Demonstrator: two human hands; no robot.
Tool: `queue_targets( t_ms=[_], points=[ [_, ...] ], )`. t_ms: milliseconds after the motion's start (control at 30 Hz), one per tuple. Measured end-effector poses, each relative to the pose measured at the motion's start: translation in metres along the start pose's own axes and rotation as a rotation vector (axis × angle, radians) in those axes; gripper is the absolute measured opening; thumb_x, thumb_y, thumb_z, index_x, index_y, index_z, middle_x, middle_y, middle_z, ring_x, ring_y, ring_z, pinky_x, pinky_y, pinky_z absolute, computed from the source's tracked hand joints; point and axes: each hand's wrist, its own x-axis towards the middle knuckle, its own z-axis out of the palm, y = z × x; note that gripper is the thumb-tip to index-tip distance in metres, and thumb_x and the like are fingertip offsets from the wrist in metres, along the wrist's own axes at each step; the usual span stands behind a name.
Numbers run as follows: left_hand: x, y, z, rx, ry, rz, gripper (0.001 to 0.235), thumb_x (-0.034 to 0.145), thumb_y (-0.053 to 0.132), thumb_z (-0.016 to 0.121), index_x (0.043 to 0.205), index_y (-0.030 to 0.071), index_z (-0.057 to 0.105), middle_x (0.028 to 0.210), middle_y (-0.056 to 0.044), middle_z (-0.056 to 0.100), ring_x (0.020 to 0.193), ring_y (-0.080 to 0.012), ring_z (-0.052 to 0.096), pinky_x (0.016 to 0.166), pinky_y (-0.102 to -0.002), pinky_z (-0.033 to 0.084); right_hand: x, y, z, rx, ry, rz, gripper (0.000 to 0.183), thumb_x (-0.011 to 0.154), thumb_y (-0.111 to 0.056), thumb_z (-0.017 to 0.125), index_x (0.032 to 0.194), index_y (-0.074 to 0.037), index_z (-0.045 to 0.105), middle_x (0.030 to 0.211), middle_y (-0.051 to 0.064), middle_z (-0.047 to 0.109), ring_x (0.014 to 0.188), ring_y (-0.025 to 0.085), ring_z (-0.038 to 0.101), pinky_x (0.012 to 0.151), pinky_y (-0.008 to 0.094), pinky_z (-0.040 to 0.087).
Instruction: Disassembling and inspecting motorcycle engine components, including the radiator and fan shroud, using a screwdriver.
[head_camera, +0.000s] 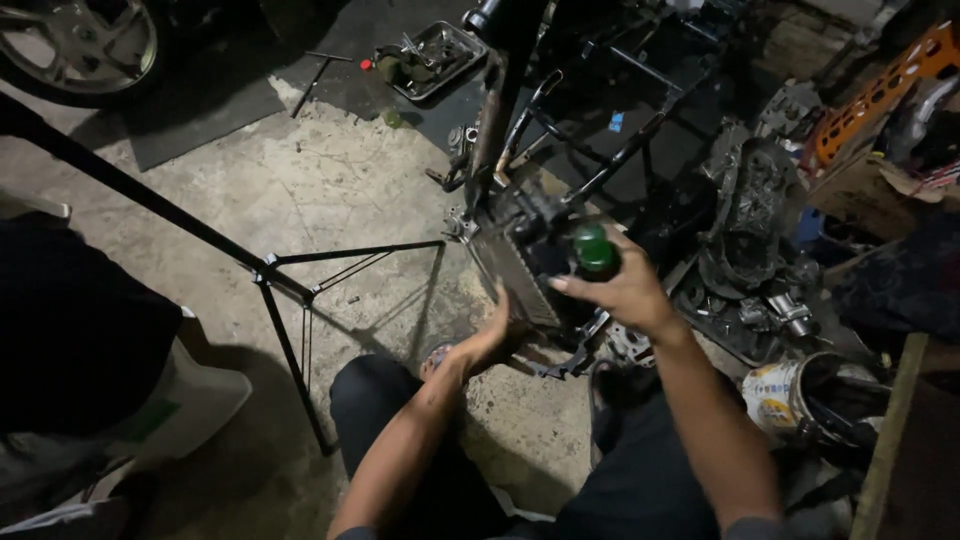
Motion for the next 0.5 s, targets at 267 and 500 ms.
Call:
queue_targets(
  t_ms=[267,500],
  points=[
    [-0.045,0.051,-0.034,0.894,0.269,0.506,0.084,0.062,0.056,0.092,0.13,0.018,0.062,0.127,-0.022,0.065,0.125,-0.0449,0.059,0.109,-0.053,0.045,0.016,-0.019,-0.03,-0.339,-0.346,0.143,0.061,0.062,-0.027,0.1,0.112,-0.008,0.072,0.104,0.014,0.078,0.1,0.03,0.072,0.09,0.048,0.052],
    [-0.018,0.038,-0.012,0.778,0.066,0.947,0.127,0.043,0.047,0.103,0.147,0.001,0.048,0.144,-0.032,0.049,0.139,-0.0548,0.04,0.12,-0.06,0.029,0.026,-0.069,-0.031,-0.264,-0.701,-0.018,0.046,0.067,-0.02,0.095,0.102,-0.001,0.071,0.102,0.023,0.078,0.095,0.042,0.074,0.086,0.056,0.052]
  ],
)
